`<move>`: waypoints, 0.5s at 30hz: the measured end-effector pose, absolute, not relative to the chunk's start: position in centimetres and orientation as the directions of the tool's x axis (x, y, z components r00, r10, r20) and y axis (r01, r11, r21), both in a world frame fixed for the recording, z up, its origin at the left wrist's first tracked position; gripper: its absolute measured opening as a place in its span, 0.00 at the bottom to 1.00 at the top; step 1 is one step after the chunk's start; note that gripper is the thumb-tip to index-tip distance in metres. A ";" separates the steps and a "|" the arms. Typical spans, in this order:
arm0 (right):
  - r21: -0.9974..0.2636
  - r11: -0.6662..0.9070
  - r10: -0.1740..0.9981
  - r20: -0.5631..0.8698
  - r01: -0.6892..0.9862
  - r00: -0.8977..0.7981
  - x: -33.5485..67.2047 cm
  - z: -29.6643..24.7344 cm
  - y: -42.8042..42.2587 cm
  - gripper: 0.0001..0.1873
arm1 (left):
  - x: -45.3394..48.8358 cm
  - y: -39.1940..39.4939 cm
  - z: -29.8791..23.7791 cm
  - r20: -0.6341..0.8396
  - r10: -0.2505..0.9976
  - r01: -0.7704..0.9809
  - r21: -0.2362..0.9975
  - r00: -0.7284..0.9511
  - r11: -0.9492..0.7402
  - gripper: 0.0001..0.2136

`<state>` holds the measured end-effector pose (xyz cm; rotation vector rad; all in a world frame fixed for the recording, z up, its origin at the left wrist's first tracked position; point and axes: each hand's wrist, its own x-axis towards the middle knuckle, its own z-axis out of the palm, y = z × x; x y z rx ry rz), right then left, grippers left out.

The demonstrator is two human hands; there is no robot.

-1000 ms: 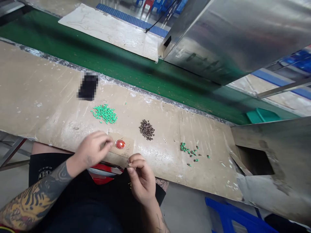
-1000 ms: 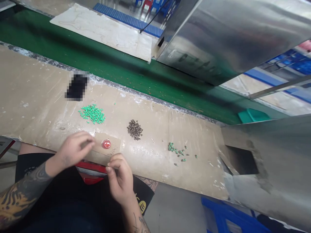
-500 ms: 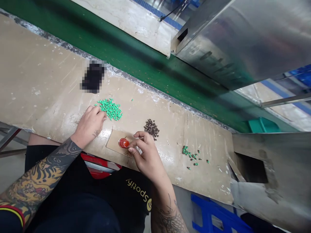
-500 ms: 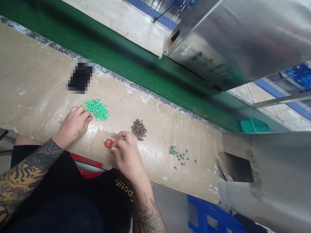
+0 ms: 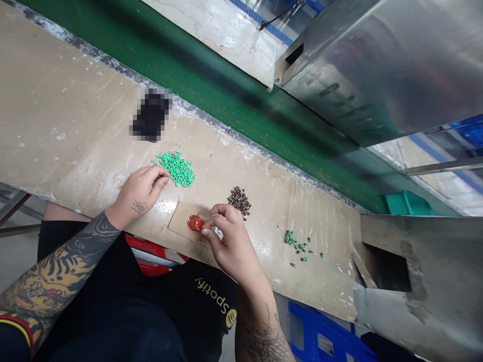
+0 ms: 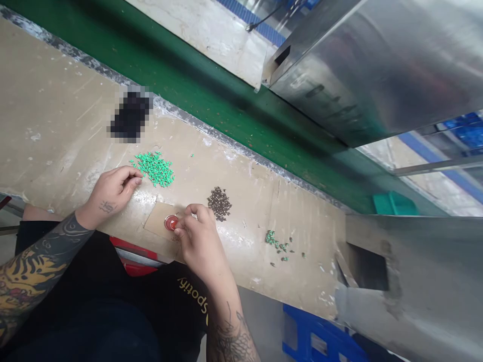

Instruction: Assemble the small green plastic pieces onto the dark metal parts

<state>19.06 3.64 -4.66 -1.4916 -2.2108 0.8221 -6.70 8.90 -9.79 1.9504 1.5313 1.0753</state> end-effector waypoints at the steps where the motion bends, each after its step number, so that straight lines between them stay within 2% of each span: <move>1: -0.670 0.261 0.929 -0.023 0.695 -0.371 19.2 -4.4 3.4 0.06 | -6.7 8.7 -9.7 0.306 0.950 0.573 0.768 0.063 -0.285 0.06; 3: -0.751 0.220 0.943 0.000 0.623 -0.332 19.6 -4.0 2.8 0.06 | -6.6 7.9 -9.3 0.273 0.962 0.475 0.844 0.020 -0.249 0.06; 6: -0.860 0.155 0.962 0.018 0.487 -0.274 20.4 -4.2 1.5 0.04 | -6.0 6.2 -8.3 0.141 0.990 0.261 0.956 0.003 -0.137 0.05; 10: -0.978 0.046 0.976 0.001 0.203 -0.216 21.4 -5.8 -0.2 0.07 | -5.1 3.4 -7.1 -0.066 0.995 0.011 0.998 0.076 0.065 0.04; 15: -0.997 -0.039 0.978 -0.025 -0.063 -0.208 21.5 -7.6 -1.6 0.17 | -4.5 1.0 -6.5 -0.193 0.960 -0.028 0.979 0.203 0.202 0.05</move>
